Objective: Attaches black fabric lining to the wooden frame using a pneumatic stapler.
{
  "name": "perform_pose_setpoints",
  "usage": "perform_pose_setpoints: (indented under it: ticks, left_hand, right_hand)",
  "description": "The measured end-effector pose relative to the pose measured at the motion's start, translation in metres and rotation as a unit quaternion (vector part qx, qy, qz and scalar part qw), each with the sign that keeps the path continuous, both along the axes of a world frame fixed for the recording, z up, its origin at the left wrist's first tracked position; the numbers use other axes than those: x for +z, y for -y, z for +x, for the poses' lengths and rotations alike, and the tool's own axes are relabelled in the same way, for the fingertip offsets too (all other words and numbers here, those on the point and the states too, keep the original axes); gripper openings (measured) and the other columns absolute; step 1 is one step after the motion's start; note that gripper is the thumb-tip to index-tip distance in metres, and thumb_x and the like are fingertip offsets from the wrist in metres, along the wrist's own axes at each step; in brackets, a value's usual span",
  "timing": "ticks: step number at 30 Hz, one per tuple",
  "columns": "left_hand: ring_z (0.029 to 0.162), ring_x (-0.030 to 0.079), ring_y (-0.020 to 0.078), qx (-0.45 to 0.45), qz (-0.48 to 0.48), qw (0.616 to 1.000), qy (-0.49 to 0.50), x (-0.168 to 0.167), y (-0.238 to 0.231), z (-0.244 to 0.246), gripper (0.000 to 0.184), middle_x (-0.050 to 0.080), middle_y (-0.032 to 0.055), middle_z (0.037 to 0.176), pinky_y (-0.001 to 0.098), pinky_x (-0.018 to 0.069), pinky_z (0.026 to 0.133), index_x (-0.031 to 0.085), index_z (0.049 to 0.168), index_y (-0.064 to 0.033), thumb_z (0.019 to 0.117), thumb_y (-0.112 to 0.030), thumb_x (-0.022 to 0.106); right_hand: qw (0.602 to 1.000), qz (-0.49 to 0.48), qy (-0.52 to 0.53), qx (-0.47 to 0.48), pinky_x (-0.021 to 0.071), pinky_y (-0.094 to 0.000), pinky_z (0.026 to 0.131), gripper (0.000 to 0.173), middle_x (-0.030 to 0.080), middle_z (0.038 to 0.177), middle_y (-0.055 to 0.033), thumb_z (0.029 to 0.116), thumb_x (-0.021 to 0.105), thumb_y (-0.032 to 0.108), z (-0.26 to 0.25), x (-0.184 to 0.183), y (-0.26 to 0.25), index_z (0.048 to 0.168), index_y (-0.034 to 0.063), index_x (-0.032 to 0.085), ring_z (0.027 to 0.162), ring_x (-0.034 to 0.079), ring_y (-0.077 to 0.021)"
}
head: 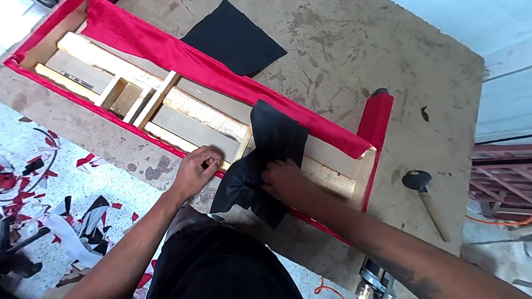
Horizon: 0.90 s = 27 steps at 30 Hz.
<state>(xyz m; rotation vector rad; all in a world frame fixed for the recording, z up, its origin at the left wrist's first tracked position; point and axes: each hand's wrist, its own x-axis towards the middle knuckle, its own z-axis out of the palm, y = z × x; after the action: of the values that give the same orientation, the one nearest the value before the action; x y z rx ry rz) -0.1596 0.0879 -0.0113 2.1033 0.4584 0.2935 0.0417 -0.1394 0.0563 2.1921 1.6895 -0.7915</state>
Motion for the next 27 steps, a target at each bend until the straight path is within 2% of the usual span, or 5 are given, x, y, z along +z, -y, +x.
perform_pose_setpoints:
  ticks: [10,15,21,24,27]
  left_hand:
    - [0.093,0.065,0.0031,-0.025,0.048,0.998,-0.014,-0.005,0.001,0.001,0.018,0.069,-0.0097,0.106,0.0331,0.0584,0.083,0.074,0.101,-0.0222,0.0988,-0.032,0.059]
    - [0.096,0.066,0.0031,-0.021,0.018,1.000,-0.004,0.002,-0.002,-0.003,0.018,0.069,-0.0082,0.110,0.0311,0.0586,0.086,0.074,0.103,-0.0199,0.1004,-0.029,0.058]
    - [0.094,0.068,0.0054,-0.002,-0.031,1.000,0.005,0.013,0.002,-0.002,0.016,0.070,-0.0056,0.113,0.0300,0.0612,0.081,0.074,0.105,-0.0178,0.0997,-0.026,0.062]
    - [0.095,0.069,0.0067,0.026,-0.040,0.999,0.014,0.028,0.000,0.000,0.018,0.070,-0.0051,0.113,0.0305,0.0617,0.081,0.073,0.113,-0.0183,0.0984,-0.025,0.065]
    - [0.091,0.069,0.0065,0.055,0.002,0.996,0.075,0.053,0.000,0.018,0.010,0.071,-0.0057,0.104,0.0299,0.0620,0.083,0.074,0.104,-0.0165,0.0970,-0.020,0.069]
  right_hand:
    - [0.993,-0.084,0.040,0.066,0.0502,-0.0644,0.082,0.012,0.070,0.090,-0.0145,0.0856,0.074,0.014,-0.017,-0.005,-0.039,0.094,0.0059,0.072,0.087,0.068,-0.0365]
    - [0.992,-0.097,0.045,0.073,0.0550,-0.0569,0.066,0.027,0.070,0.092,-0.0123,0.0802,0.081,0.028,0.003,-0.005,-0.052,0.095,0.0082,0.071,0.085,0.069,-0.0341]
    - [0.995,-0.082,0.025,0.052,0.0539,-0.0593,0.073,0.018,0.070,0.089,-0.0129,0.0863,0.075,0.023,-0.013,-0.002,-0.037,0.093,0.0075,0.071,0.085,0.069,-0.0352]
    - [0.997,0.050,-0.030,-0.058,0.0560,-0.0588,0.074,0.030,0.070,0.087,-0.0101,0.0905,0.075,0.041,0.016,0.033,-0.020,0.090,0.0111,0.071,0.085,0.069,-0.0319]
    - [0.917,0.284,-0.043,-0.277,0.0595,-0.0489,0.080,0.026,0.069,0.101,-0.0025,0.1009,0.064,0.041,0.055,0.084,0.071,0.106,0.0166,0.071,0.090,0.068,-0.0198]
